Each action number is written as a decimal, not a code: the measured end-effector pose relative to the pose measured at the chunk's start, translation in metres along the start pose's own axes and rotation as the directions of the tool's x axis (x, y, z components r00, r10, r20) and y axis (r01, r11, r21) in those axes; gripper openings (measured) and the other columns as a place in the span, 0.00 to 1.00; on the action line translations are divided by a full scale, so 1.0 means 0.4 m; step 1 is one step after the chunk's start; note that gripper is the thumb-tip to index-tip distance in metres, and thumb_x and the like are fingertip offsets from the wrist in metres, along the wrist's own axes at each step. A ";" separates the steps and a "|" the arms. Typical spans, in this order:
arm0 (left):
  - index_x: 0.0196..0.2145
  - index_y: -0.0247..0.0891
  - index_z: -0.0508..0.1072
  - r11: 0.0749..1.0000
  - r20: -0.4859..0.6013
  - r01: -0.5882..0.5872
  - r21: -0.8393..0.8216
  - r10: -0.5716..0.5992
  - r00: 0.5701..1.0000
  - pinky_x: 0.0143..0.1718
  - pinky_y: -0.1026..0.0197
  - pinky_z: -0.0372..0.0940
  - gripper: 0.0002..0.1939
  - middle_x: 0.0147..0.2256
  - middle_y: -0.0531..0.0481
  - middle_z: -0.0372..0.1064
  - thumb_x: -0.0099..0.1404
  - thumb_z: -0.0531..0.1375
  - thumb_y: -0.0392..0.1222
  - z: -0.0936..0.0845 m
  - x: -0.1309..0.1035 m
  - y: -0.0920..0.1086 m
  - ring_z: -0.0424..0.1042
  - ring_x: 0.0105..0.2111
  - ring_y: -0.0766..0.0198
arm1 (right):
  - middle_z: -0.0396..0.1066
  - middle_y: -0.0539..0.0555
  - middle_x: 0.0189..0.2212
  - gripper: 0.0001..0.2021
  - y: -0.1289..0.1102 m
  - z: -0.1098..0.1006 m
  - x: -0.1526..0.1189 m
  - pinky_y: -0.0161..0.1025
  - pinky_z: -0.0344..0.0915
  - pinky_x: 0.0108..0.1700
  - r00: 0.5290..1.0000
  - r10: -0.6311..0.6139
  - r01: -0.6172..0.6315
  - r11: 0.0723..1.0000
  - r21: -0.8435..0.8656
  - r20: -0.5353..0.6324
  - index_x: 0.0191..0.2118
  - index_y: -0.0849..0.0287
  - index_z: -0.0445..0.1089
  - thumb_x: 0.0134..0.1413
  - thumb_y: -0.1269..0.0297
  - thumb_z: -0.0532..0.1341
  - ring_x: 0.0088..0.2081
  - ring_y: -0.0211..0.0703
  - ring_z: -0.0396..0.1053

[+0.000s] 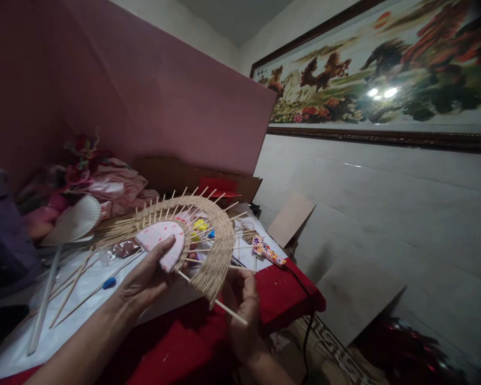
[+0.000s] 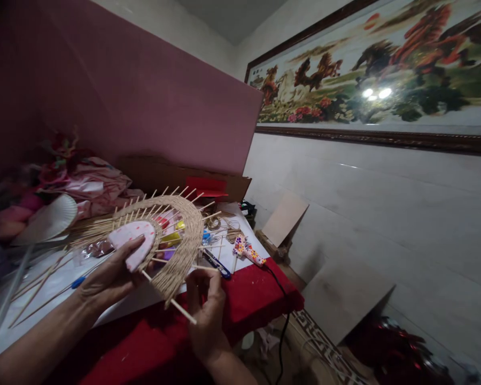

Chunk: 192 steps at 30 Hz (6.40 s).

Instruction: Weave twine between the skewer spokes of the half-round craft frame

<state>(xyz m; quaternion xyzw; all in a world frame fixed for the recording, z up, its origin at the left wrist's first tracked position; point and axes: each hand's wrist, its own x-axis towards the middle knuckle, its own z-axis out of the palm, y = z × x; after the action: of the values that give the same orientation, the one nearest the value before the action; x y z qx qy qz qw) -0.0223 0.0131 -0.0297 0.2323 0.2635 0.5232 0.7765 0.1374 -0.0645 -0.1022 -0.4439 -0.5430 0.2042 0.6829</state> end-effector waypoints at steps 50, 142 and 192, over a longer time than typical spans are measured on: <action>0.46 0.33 0.67 0.999 -0.057 -0.031 0.033 0.032 0.998 0.25 0.56 0.75 0.14 0.32 0.45 0.74 0.63 0.53 0.28 -0.005 0.021 -0.034 0.76 0.30 0.56 | 0.57 0.46 0.20 0.14 -0.035 -0.012 0.008 0.32 0.50 0.25 0.977 0.091 -0.149 0.938 0.313 0.191 0.26 0.60 0.62 0.54 0.55 0.58 0.22 0.32 0.50; 0.41 0.33 0.69 0.993 -0.120 -0.108 0.036 0.112 0.986 0.19 0.62 0.73 0.11 0.26 0.48 0.72 0.61 0.54 0.28 0.009 0.002 -0.004 0.73 0.19 0.64 | 0.56 0.41 0.15 0.24 -0.002 -0.008 -0.045 0.30 0.51 0.21 0.999 0.018 -0.024 0.983 0.183 0.032 0.47 0.58 0.59 0.46 0.56 0.65 0.17 0.32 0.52; 0.42 0.30 0.71 0.992 0.180 -0.123 -0.006 0.122 0.976 0.36 0.46 0.71 0.11 0.32 0.38 0.77 0.62 0.54 0.32 -0.010 -0.025 0.007 0.76 0.34 0.48 | 0.71 0.54 0.22 0.13 0.040 -0.130 -0.026 0.33 0.58 0.24 0.944 -0.256 0.331 0.749 -0.574 0.209 0.37 0.60 0.68 0.62 0.62 0.48 0.22 0.40 0.70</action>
<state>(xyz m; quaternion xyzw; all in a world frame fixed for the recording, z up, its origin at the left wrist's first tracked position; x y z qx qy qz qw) -0.0300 0.0052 -0.0292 0.2967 0.1789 0.5462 0.7626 0.1852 -0.0838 -0.1221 -0.5337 -0.6814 -0.0631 0.4968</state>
